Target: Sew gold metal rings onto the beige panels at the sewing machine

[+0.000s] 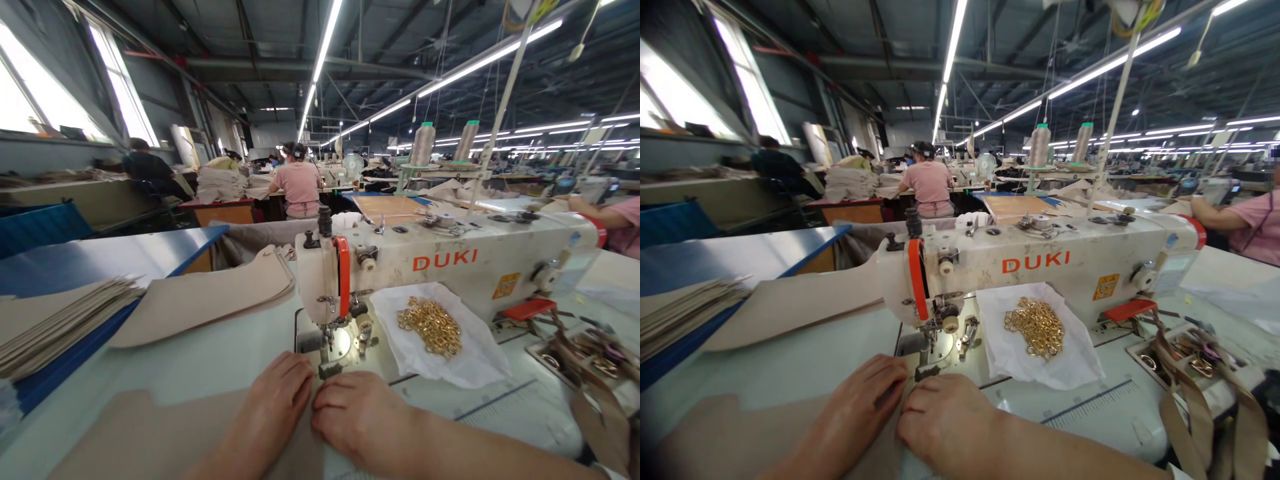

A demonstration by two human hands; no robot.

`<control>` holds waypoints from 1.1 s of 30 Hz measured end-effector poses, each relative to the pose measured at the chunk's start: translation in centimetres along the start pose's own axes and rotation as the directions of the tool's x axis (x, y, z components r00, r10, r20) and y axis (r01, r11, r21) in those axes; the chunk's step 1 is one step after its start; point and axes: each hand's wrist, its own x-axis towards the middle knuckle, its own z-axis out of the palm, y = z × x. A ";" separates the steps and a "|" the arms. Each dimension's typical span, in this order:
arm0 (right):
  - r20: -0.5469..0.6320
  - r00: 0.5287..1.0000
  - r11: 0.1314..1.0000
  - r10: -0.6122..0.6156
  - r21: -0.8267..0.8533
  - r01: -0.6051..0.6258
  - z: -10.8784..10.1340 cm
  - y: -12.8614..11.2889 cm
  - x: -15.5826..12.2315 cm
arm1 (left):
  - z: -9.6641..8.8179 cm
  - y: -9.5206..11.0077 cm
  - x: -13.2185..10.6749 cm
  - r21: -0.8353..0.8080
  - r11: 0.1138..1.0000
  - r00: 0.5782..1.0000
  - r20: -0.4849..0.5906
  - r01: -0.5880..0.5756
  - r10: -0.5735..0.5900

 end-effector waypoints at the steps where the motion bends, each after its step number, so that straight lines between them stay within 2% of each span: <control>1: 0.000 1.000 1.000 0.001 0.000 -0.001 0.0 0.0 0.0 | 0.0 0.0 0.0 0.001 1.000 1.000 -0.001 -0.002 0.002; 7: 0.002 1.000 1.000 0.016 -0.027 -0.015 -0.1 0.1 0.1 | 0.0 0.1 0.0 -0.002 1.000 1.000 0.014 -0.002 0.002; 16: 0.002 0.995 0.986 0.105 -0.128 -0.103 -0.2 -0.1 0.4 | -0.5 0.2 -0.2 -0.062 0.998 0.999 0.019 0.030 -0.029; 27: 0.064 0.993 0.978 0.096 -0.194 -0.082 -0.8 0.0 0.9 | -1.0 1.2 -0.2 -0.042 0.998 0.999 -0.024 0.044 -0.045; 33: 0.102 0.994 0.970 0.042 -0.242 -0.017 -1.7 1.6 0.5 | 0.0 1.1 1.0 -0.044 0.998 0.999 -0.020 0.044 -0.045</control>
